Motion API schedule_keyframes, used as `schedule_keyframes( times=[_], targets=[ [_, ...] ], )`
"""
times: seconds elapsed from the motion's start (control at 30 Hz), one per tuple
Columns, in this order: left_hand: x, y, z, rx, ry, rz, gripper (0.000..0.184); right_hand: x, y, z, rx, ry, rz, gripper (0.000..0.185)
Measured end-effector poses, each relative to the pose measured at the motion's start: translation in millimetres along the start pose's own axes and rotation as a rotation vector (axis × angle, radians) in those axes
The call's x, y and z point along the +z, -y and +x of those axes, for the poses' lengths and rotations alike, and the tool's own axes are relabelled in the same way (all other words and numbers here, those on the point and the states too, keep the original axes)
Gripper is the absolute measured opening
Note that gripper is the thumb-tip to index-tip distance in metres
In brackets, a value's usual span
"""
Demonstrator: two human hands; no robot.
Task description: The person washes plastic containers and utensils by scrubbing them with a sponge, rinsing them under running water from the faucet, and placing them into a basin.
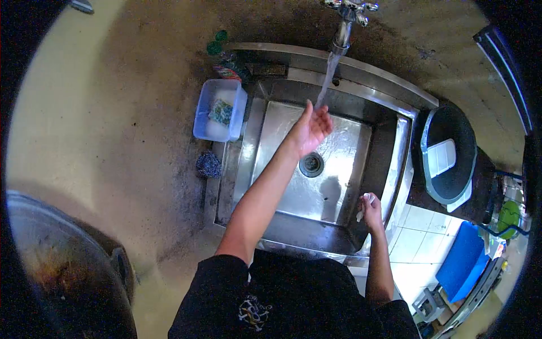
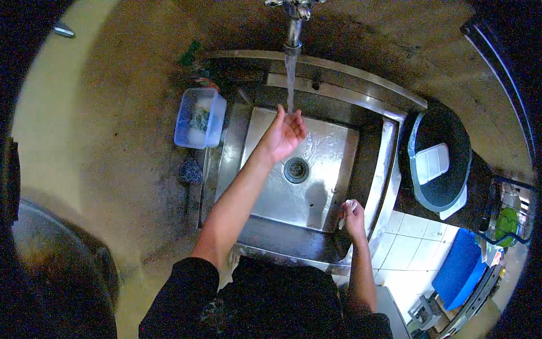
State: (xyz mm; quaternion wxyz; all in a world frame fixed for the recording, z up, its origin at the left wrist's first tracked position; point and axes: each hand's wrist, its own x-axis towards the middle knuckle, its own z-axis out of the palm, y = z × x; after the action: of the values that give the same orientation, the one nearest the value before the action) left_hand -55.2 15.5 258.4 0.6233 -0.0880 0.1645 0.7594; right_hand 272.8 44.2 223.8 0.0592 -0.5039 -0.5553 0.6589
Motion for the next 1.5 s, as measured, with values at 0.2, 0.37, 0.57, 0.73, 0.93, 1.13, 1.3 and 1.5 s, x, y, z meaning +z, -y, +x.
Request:
schedule_keyframes(
  times=[0.2, 0.37, 0.57, 0.73, 0.93, 1.13, 1.3, 1.5],
  targets=[
    [-12.3, -16.2, 30.1, -0.086, 0.058, 0.257, 0.051, -4.3, 0.1, -6.9, -0.032, -0.032, -0.031, 0.023],
    [-16.8, -26.6, 29.9, -0.026, -0.145, 0.804, 0.032, -10.2, -2.3, -11.7, -0.022, -0.051, -0.025, 0.023],
    [-14.1, -51.2, 35.1, -0.004, -0.288, 1.49, 0.029, -11.8, 10.3, -18.1, -0.037, -0.07, -0.057, 0.024],
    [-4.5, -55.7, 35.8, -0.011, -0.332, 1.493, 0.024, -12.0, 19.4, -19.6, -0.041, -0.062, -0.03, 0.023],
    [7.3, -49.7, 37.0, 0.079, -0.204, 1.218, 0.023, -15.0, 5.8, -14.7, -0.051, -0.041, -0.048, 0.022],
    [6.9, -40.9, 44.1, 0.061, -0.205, 0.966, 0.018, -16.6, -2.2, -15.3, -0.074, -0.053, -0.022, 0.022],
    [9.5, -43.8, 41.4, -0.018, -0.231, 0.944, 0.017, -14.9, 10.8, -22.2, -0.025, -0.072, -0.025, 0.023],
    [5.2, -41.5, 36.5, 0.128, -0.14, 0.938, 0.019, -13.6, 14.0, -22.6, -0.018, -0.07, -0.034, 0.024]
  ],
)
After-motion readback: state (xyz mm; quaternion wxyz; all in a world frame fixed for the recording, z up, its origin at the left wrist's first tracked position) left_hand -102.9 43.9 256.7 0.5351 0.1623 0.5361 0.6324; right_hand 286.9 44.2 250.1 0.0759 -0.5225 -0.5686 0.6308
